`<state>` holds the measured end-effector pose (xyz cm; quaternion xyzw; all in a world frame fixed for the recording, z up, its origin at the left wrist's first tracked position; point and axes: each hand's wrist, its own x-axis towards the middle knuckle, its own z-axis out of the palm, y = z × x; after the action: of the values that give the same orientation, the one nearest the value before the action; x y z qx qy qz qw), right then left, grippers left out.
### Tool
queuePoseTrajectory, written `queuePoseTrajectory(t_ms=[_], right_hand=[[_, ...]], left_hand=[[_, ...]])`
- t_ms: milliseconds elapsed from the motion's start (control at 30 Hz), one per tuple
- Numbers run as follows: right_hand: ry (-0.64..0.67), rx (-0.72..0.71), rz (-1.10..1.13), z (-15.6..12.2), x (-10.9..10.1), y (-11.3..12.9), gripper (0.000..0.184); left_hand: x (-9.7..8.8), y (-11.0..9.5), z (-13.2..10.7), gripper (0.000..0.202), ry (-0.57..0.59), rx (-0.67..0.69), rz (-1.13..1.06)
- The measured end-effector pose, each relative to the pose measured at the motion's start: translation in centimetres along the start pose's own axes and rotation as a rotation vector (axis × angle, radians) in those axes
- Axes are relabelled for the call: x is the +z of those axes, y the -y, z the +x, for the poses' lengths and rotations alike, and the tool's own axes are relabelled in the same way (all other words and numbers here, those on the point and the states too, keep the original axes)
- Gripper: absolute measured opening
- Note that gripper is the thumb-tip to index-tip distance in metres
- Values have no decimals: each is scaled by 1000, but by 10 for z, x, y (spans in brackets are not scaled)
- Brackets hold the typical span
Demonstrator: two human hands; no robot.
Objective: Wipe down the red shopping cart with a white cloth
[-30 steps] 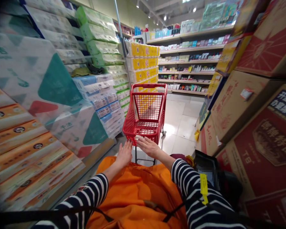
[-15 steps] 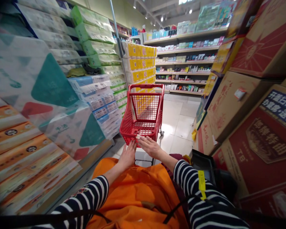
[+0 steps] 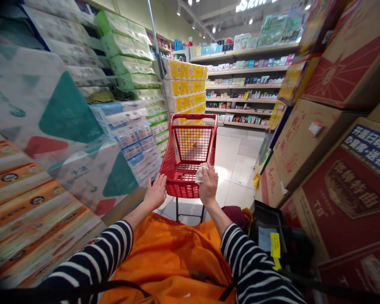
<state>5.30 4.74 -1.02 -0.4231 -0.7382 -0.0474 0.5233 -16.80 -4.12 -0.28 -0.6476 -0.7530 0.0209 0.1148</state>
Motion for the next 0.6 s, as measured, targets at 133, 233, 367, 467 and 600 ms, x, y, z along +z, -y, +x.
queuePoseTrajectory(t_ms=[133, 233, 367, 467, 600], right_hand=[[116, -14, -6, -12, 0, 18, 46], [278, -140, -11, -28, 4, 32, 44], [296, -180, -79, -33, 11, 28, 39], [281, -156, -99, -25, 12, 9, 38], [286, -41, -107, -9, 5, -26, 35]], left_hand=[[-1, -3, -5, 63, -22, 38, -10], [-6, -4, -8, 62, -31, 22, -28], [-15, -9, -11, 61, -15, 44, -51], [-24, -20, -12, 61, -17, 73, -80], [-33, -44, -13, 60, -55, 118, -127]])
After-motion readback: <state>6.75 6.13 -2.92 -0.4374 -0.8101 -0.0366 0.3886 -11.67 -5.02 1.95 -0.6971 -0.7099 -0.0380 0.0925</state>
